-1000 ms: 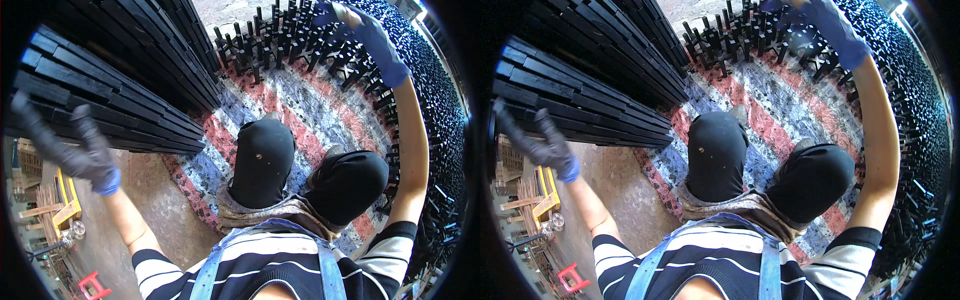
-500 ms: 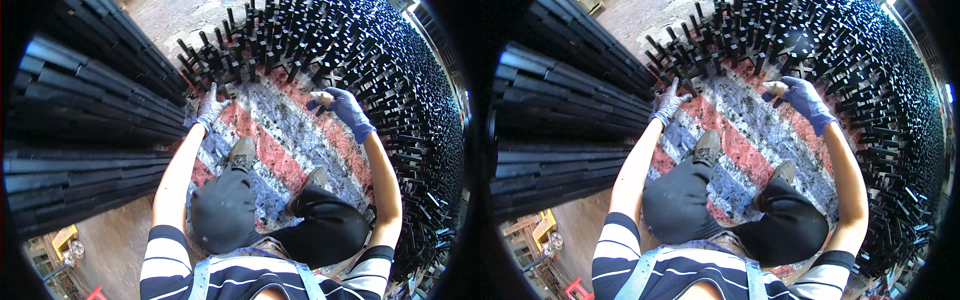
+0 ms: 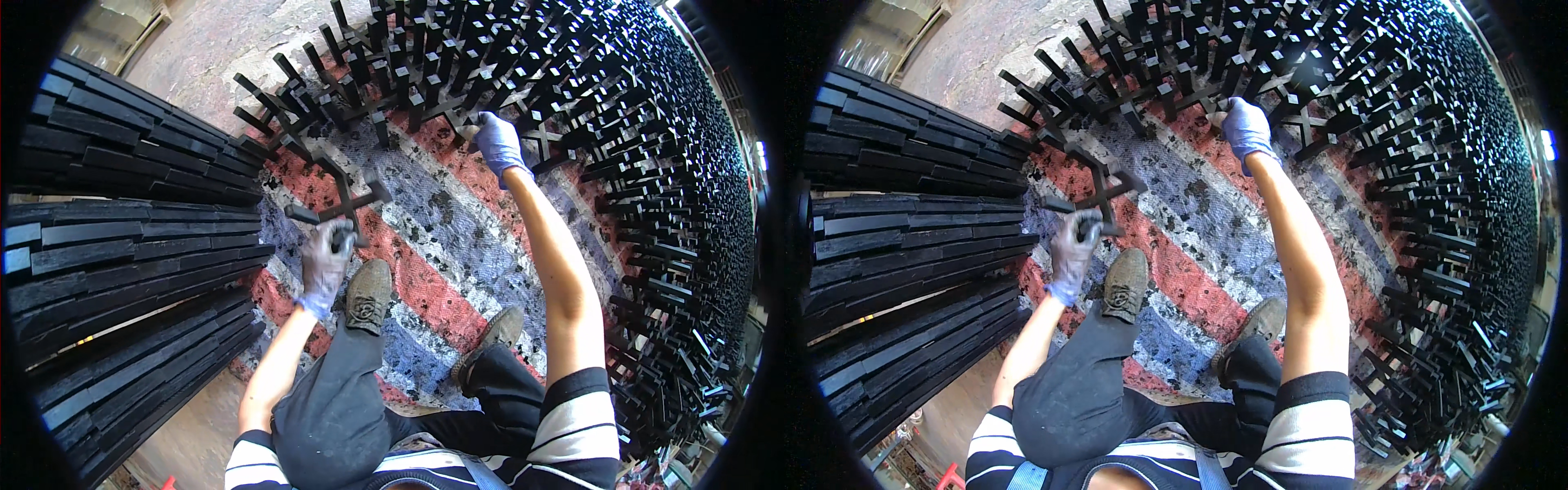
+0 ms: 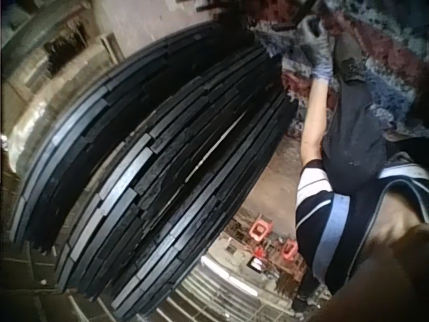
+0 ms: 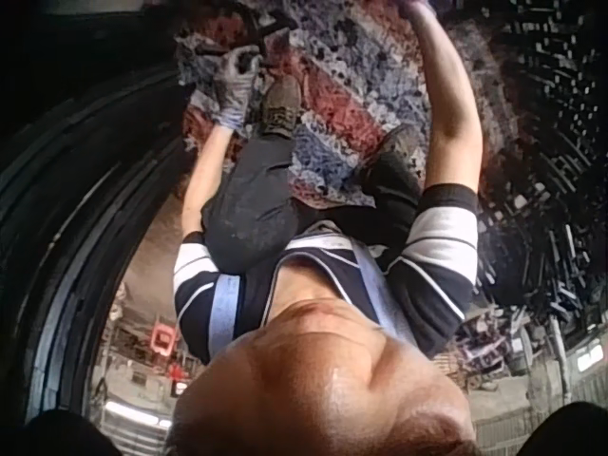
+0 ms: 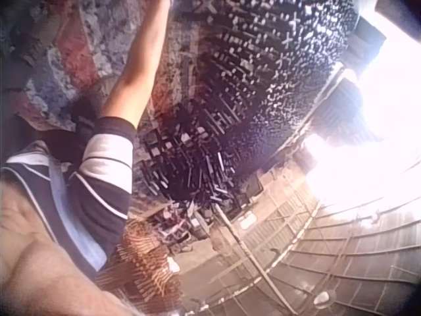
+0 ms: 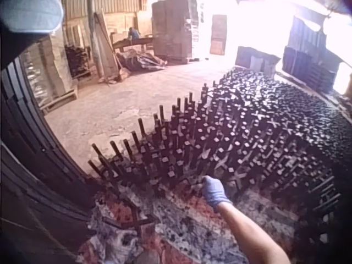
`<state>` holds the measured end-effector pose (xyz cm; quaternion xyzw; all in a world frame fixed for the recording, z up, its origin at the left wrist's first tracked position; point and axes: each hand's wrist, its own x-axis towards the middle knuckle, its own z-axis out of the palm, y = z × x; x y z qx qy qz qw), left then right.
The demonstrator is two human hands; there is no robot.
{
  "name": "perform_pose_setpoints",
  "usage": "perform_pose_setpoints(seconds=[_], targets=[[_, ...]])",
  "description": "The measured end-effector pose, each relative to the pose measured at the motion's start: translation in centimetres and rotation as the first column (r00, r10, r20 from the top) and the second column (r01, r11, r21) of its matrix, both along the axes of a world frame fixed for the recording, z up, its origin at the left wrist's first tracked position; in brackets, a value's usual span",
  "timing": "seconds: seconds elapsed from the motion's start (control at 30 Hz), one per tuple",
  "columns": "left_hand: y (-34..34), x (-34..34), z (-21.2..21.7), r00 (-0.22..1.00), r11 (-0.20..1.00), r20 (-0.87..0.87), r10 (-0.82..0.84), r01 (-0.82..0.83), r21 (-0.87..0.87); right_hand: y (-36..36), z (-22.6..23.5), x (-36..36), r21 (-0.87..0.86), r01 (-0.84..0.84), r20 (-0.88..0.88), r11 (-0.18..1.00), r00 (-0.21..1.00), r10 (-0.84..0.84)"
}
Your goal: The recorder is assembling and stacking black wooden cross-shaped components on the floor of a workshop.
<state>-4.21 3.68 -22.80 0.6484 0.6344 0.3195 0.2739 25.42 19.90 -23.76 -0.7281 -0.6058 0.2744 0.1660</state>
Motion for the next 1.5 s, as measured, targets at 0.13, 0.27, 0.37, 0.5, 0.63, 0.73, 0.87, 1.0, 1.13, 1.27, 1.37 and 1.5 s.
perform_pose_setpoints(seconds=[0.13,0.27,0.37,0.5,0.63,0.73,0.87,1.0,1.13,1.27,1.37,1.5], targets=[[-2.1,0.2,0.9,0.982,0.981,-0.029,-0.185,0.187,0.059,-2.0,0.6,0.9,0.192,0.104,-0.02,0.976,0.995,-0.102],[-2.1,1.4,1.2,0.908,0.889,-0.105,-0.405,0.418,0.187,-4.2,3.3,4.1,0.358,-0.159,0.016,0.92,0.986,0.165],[-2.5,3.9,1.0,0.838,0.841,-0.17,-0.519,0.536,0.074,-4.0,4.2,4.4,0.344,-0.209,0.134,0.916,0.976,0.173],[-2.1,6.1,-0.9,0.722,0.744,-0.218,-0.657,0.668,-0.032,-2.2,2.2,2.8,0.17,-0.171,0.166,0.971,0.976,0.143],[-2.5,5.9,-1.9,0.768,0.782,-0.147,-0.623,0.616,-0.099,-1.3,2.8,-0.8,-0.046,-0.07,0.126,0.997,0.989,0.075],[-2.6,6.0,-2.2,0.788,0.795,-0.118,-0.604,0.588,-0.149,-1.9,1.0,-2.2,0.073,0.009,-0.01,0.997,1.0,-0.008],[-2.8,5.7,-3.1,0.844,0.843,0.027,-0.535,0.536,-0.041,-3.5,-0.4,-2.9,0.222,0.037,0.073,0.974,0.996,-0.054],[-2.7,5.5,-3.0,0.837,0.837,0.031,-0.547,0.546,0.023,-6.8,0.6,0.3,0.404,-0.057,0.022,0.913,0.998,0.053],[-3.0,5.1,-2.2,0.838,0.842,0.09,-0.539,0.533,0.078,-12.3,5.8,3.0,0.476,-0.102,-0.011,0.873,0.993,0.122],[-3.1,4.7,-2.7,0.858,0.87,0.212,-0.468,0.49,-0.061,-18.6,9.1,3.9,0.411,0.034,-0.167,0.911,0.985,0.039],[-3.0,5.2,-2.5,0.857,0.861,0.085,-0.508,0.508,0.017,-22.5,11.5,4.2,0.372,0.137,-0.213,0.918,0.975,-0.059],[-2.7,5.9,-2.5,0.861,0.864,0.094,-0.5,0.503,-0.011,-26.3,12.5,4.7,0.301,0.267,-0.328,0.916,0.931,-0.163]])
